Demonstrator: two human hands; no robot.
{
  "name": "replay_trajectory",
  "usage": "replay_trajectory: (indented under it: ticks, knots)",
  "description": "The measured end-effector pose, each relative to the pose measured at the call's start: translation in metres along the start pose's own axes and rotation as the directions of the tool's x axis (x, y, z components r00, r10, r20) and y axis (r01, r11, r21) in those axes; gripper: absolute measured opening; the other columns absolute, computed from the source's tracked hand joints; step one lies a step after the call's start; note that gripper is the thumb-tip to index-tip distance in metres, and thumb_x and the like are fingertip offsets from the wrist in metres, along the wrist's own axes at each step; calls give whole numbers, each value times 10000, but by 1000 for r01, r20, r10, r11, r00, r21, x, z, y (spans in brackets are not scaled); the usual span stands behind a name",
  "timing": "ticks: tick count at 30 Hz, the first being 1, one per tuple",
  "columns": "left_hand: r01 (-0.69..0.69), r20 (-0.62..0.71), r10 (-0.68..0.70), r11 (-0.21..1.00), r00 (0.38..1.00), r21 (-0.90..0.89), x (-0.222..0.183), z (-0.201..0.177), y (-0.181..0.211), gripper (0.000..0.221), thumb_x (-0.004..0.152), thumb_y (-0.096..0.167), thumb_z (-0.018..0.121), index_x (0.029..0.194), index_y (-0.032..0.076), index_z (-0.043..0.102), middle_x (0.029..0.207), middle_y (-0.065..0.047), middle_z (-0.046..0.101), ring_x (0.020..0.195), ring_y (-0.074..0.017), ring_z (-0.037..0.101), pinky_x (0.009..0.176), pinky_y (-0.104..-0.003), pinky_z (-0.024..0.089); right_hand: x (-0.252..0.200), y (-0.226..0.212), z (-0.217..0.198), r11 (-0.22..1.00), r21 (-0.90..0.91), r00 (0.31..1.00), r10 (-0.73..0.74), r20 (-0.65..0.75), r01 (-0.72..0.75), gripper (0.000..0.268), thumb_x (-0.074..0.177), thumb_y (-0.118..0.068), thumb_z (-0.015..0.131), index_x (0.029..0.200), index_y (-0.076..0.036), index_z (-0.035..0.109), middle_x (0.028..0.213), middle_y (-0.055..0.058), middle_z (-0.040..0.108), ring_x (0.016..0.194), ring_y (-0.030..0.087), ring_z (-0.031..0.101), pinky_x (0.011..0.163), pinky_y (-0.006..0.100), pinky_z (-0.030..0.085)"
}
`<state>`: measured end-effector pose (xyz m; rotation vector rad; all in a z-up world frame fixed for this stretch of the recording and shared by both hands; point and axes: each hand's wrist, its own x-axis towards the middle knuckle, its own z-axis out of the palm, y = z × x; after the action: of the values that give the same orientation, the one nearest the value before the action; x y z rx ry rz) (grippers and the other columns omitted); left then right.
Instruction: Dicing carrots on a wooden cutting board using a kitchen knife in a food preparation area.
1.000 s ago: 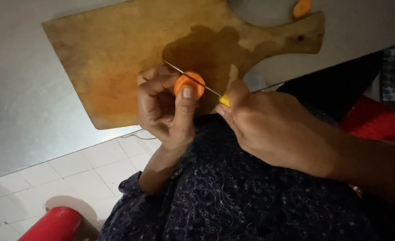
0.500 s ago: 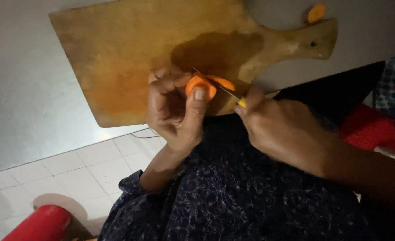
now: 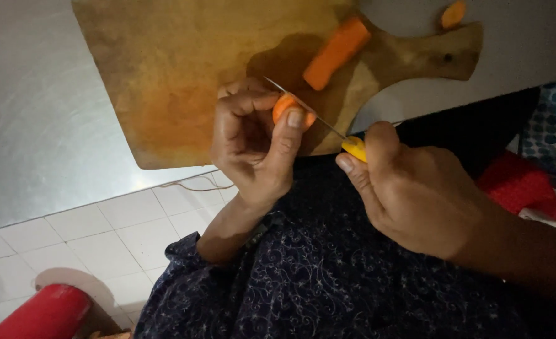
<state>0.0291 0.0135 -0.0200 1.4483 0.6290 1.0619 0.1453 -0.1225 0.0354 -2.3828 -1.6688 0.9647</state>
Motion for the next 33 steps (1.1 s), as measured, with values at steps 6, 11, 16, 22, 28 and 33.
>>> replay_trajectory:
  ticks: [6,11,16,22,28,33]
  knots:
    - [0,-60,1,1000,998,30,-5,3,0,142,965,122,680,1003,58,560,971,-77,497,885,-167,526,737,-266,496,-2,-4,-11,985,-168,998,41,46,-33,381,1095,-441,468,1040,-65,477,590,106,649,395,328,640,359,492,490]
    - [-47,-73,49,998,996,33,-8,3,-2,128,989,118,658,1032,61,552,1033,-106,496,801,-166,608,642,-226,541,10,-11,-22,991,-127,991,47,128,-31,360,1102,-415,513,1025,-67,463,581,113,661,442,329,685,363,495,507]
    - [-122,-43,132,975,990,185,-9,-1,-7,130,979,149,662,1010,45,590,998,-88,499,954,-199,507,779,-280,441,4,-10,-17,982,-176,992,80,93,-63,380,1109,-432,534,947,-100,447,570,115,649,435,337,670,369,490,496]
    - [-81,-95,91,991,991,103,-12,3,-6,144,994,118,630,999,36,512,1028,-98,470,868,-173,505,672,-239,421,32,-5,11,982,133,950,87,299,-132,365,1138,-320,357,1053,-103,638,683,56,659,406,165,605,340,319,480]
    - [-35,-63,41,994,997,102,-9,-1,-3,131,996,159,639,1016,58,558,1007,-71,481,937,-170,498,790,-253,441,34,13,5,983,10,926,169,337,-183,369,1098,-430,423,1079,-80,538,766,140,712,583,337,721,520,500,556]
    - [-37,-80,43,996,996,86,-7,0,-4,140,969,142,644,1003,34,561,971,-91,489,937,-189,502,792,-277,460,7,5,-4,991,97,983,79,166,-96,335,1082,-417,408,1041,-89,469,584,73,630,401,277,619,380,428,467]
